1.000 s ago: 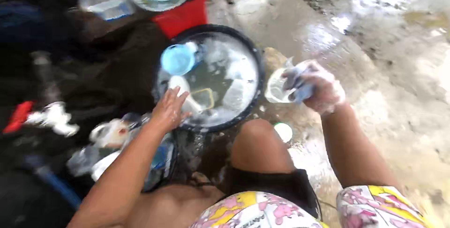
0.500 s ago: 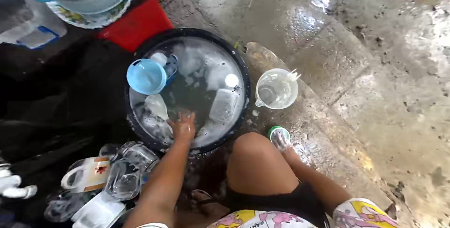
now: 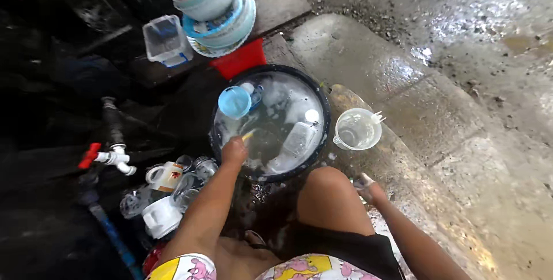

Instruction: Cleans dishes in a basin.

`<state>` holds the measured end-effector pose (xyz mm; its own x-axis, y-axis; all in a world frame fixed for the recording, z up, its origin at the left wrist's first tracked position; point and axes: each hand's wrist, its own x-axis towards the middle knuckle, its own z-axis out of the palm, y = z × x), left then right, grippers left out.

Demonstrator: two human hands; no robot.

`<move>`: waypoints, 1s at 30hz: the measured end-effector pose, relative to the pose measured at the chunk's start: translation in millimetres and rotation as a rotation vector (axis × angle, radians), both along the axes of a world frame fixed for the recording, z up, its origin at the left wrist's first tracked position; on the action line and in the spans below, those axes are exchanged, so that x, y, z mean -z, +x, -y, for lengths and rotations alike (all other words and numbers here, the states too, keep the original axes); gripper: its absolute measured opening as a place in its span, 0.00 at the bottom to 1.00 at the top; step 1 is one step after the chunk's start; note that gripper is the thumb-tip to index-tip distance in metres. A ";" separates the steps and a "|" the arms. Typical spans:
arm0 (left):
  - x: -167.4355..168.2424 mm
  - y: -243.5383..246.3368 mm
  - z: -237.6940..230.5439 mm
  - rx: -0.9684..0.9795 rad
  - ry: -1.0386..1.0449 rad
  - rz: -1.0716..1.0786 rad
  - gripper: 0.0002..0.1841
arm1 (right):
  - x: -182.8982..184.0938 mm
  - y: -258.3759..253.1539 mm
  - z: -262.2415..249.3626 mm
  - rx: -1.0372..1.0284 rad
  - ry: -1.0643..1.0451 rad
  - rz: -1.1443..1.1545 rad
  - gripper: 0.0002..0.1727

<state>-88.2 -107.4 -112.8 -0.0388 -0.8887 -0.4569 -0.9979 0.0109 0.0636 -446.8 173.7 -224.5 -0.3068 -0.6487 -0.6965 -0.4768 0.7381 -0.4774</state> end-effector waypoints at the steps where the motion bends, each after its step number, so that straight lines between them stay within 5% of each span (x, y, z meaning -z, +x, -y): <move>1: -14.1 8.7 -1.3 -0.083 -0.050 -0.076 0.18 | -13.0 -4.5 3.6 0.147 -0.102 0.090 0.32; 4: -61.8 36.0 -18.1 -0.366 -0.182 -0.391 0.17 | -60.2 -11.9 29.6 0.476 -0.372 0.411 0.23; 6: -86.3 46.2 -41.2 -0.595 -0.197 -0.737 0.22 | -101.0 -3.4 66.5 0.522 -0.573 0.562 0.19; 10: -116.5 37.1 -95.5 -0.857 -0.169 -1.373 0.25 | -205.5 68.3 153.0 0.275 -0.769 0.661 0.21; 13: -116.4 24.1 -117.5 -0.941 -0.083 -1.609 0.22 | -236.4 151.6 199.7 -0.085 -0.878 0.432 0.23; 17: -105.4 25.8 -129.2 -0.904 -0.107 -1.596 0.19 | -218.0 267.8 175.3 -0.447 -0.860 0.253 0.20; 21: -97.0 49.4 -132.7 -0.898 -0.143 -1.521 0.22 | -219.0 269.9 164.4 -0.725 -0.798 0.023 0.18; 24: -100.8 41.8 -138.6 -0.813 -0.041 -1.532 0.23 | -216.0 250.2 202.5 -0.572 -0.834 -0.091 0.18; 26: -108.8 38.0 -138.3 -0.806 0.022 -1.548 0.19 | -215.4 270.3 198.5 -0.375 -0.879 0.074 0.18; 30: -96.4 59.7 -124.2 -0.769 -0.015 -1.525 0.22 | -217.8 289.8 172.4 -0.600 -0.885 0.127 0.12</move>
